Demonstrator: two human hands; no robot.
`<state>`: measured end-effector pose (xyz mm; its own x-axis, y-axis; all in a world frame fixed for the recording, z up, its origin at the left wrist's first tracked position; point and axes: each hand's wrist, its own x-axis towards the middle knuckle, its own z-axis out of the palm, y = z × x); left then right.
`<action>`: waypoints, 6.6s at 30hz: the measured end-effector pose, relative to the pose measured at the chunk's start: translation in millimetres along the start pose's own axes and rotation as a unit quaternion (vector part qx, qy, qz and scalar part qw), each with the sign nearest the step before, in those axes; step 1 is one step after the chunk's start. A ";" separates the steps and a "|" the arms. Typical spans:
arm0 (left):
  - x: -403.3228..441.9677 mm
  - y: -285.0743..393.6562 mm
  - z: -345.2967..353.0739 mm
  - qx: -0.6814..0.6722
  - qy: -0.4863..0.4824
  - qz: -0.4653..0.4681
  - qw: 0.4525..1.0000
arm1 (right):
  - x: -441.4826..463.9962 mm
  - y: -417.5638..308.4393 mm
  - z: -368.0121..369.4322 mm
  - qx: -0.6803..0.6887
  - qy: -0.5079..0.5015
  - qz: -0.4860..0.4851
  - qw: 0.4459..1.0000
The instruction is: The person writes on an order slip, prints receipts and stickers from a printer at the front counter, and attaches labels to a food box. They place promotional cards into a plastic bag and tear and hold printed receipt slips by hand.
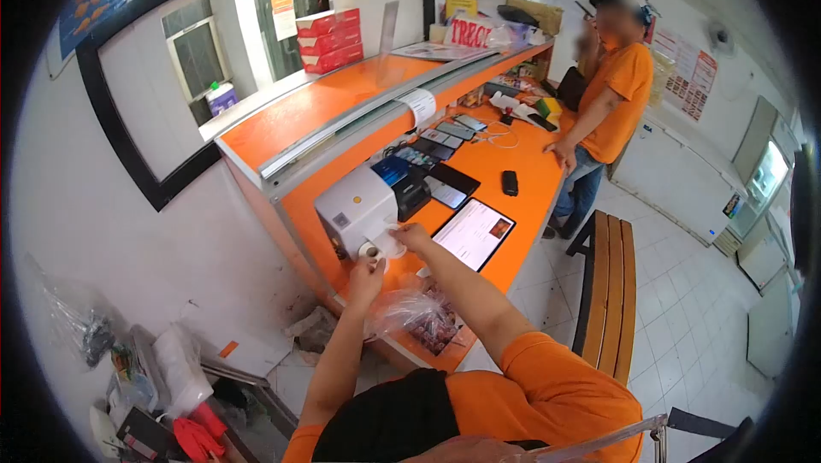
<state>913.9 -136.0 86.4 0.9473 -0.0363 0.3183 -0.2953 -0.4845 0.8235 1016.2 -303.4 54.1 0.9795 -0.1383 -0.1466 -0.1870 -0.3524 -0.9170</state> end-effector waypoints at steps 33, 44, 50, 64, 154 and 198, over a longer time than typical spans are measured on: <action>58.3 -32.5 9.1 -0.272 -0.108 -0.243 0.925 | -0.1 -32.3 -2.5 -0.212 0.023 -0.349 0.913; 63.2 -34.4 7.3 -0.255 -0.134 -0.232 0.929 | 18.0 -13.4 -8.3 0.009 -0.086 -0.067 0.994; 64.4 -35.3 5.1 -0.256 -0.150 -0.228 0.927 | 30.3 -3.0 -7.6 -0.007 -0.103 -0.058 0.993; 52.4 -46.6 22.5 -0.113 -0.102 -0.064 0.986 | 19.9 -12.4 -12.6 -0.038 -0.089 -0.090 0.991; 84.0 -87.6 41.5 -0.619 0.127 -0.220 0.743 | 35.9 -5.2 -3.9 0.102 -0.184 -0.047 0.976; 91.6 -139.9 64.8 -0.494 0.225 -0.273 0.794 | 18.7 -8.5 -14.4 0.191 -0.194 0.010 0.962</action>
<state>1050.1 -128.1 -30.1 0.8932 0.3670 -0.2600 -0.0197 0.6095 0.7925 1035.1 -316.4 64.5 0.9442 0.2404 -0.2249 -0.2372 0.0232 -0.9712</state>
